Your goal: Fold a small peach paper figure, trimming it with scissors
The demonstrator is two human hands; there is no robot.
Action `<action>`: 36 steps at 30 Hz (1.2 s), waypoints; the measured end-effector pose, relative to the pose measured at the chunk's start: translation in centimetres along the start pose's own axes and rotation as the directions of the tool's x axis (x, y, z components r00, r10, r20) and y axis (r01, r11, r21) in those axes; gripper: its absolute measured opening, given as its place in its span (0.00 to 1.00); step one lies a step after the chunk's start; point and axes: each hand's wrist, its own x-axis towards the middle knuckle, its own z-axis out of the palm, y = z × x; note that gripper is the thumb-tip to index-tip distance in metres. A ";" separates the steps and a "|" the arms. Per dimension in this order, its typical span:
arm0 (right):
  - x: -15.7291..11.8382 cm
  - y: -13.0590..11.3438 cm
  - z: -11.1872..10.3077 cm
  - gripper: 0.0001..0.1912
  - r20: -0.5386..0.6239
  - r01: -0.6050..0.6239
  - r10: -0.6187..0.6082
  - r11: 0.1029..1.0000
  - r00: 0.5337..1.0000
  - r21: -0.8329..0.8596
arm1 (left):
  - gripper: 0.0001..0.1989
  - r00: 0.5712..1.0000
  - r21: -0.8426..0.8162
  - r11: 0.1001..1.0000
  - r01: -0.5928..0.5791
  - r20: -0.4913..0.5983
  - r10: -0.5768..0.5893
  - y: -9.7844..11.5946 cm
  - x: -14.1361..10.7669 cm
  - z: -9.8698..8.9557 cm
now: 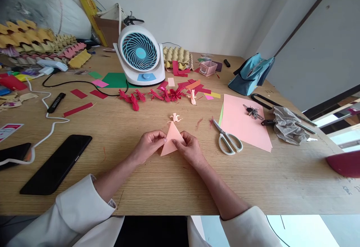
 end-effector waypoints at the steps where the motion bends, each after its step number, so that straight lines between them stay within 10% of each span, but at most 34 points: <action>1: 0.0 0.0 0.0 0.18 0.001 0.003 -0.003 1.000 1.000 0.001 | 0.08 1.000 -0.003 1.000 0.010 -0.005 -0.010 0.0 0.0 0.0; 16: -0.2 0.3 0.4 0.13 0.004 0.092 -0.092 0.991 0.996 0.097 | 0.11 0.962 -0.312 0.918 0.246 -0.037 -0.270 1.6 -0.4 0.9; 36: 0.0 0.1 0.2 0.11 -0.073 0.121 -0.107 0.967 0.992 0.224 | 0.08 0.979 -0.331 0.935 0.127 -0.108 -0.172 0.8 -0.5 1.5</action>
